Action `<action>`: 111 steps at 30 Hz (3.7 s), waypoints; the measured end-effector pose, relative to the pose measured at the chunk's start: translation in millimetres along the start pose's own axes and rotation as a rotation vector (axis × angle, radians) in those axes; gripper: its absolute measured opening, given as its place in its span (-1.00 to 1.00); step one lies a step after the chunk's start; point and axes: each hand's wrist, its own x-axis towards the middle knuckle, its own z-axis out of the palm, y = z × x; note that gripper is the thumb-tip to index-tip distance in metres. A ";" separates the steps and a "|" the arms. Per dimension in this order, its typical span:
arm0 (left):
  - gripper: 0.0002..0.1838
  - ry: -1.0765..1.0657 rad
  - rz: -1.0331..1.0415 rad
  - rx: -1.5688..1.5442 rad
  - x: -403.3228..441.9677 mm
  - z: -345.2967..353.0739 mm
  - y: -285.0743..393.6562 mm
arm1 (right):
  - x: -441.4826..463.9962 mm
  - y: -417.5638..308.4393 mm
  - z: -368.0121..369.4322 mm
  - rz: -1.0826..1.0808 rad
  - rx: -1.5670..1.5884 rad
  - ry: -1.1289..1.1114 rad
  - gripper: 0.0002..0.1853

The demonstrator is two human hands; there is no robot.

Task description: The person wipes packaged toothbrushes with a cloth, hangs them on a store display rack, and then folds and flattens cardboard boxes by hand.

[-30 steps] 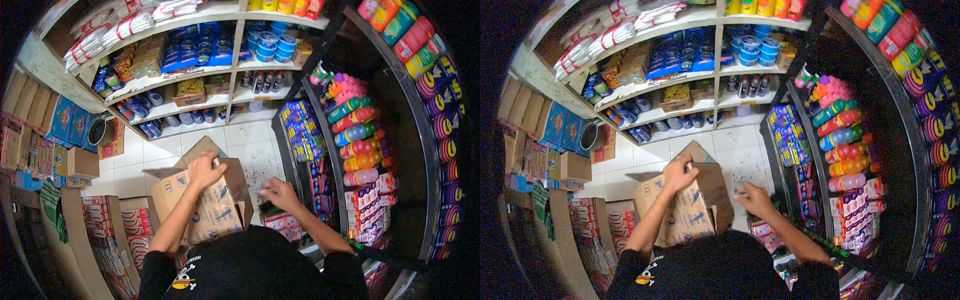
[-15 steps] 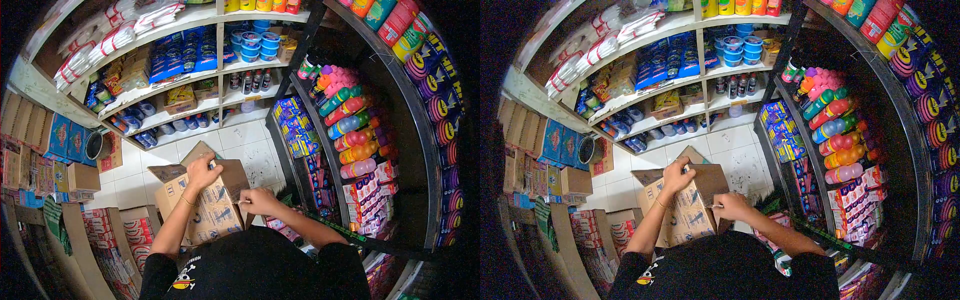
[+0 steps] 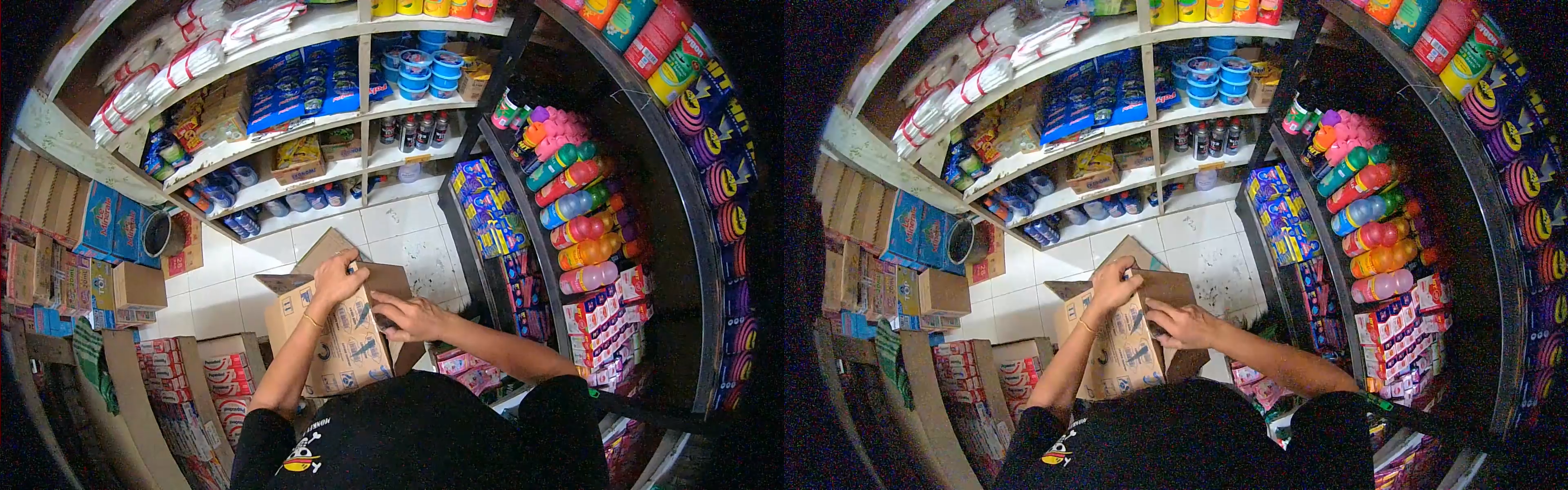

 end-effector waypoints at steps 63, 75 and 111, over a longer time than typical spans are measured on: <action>-0.39 -0.144 -0.232 0.096 3.5 94.5 -80.3 | 11.6 84.4 141.9 0.327 0.293 0.453 -0.92; -0.49 -0.769 -0.276 0.021 23.7 235.3 -250.2 | -12.8 173.2 346.0 0.825 0.215 0.342 -0.89; -0.82 -0.372 -0.401 0.256 10.3 324.4 -336.1 | -17.4 234.1 450.6 0.749 0.388 0.129 -0.68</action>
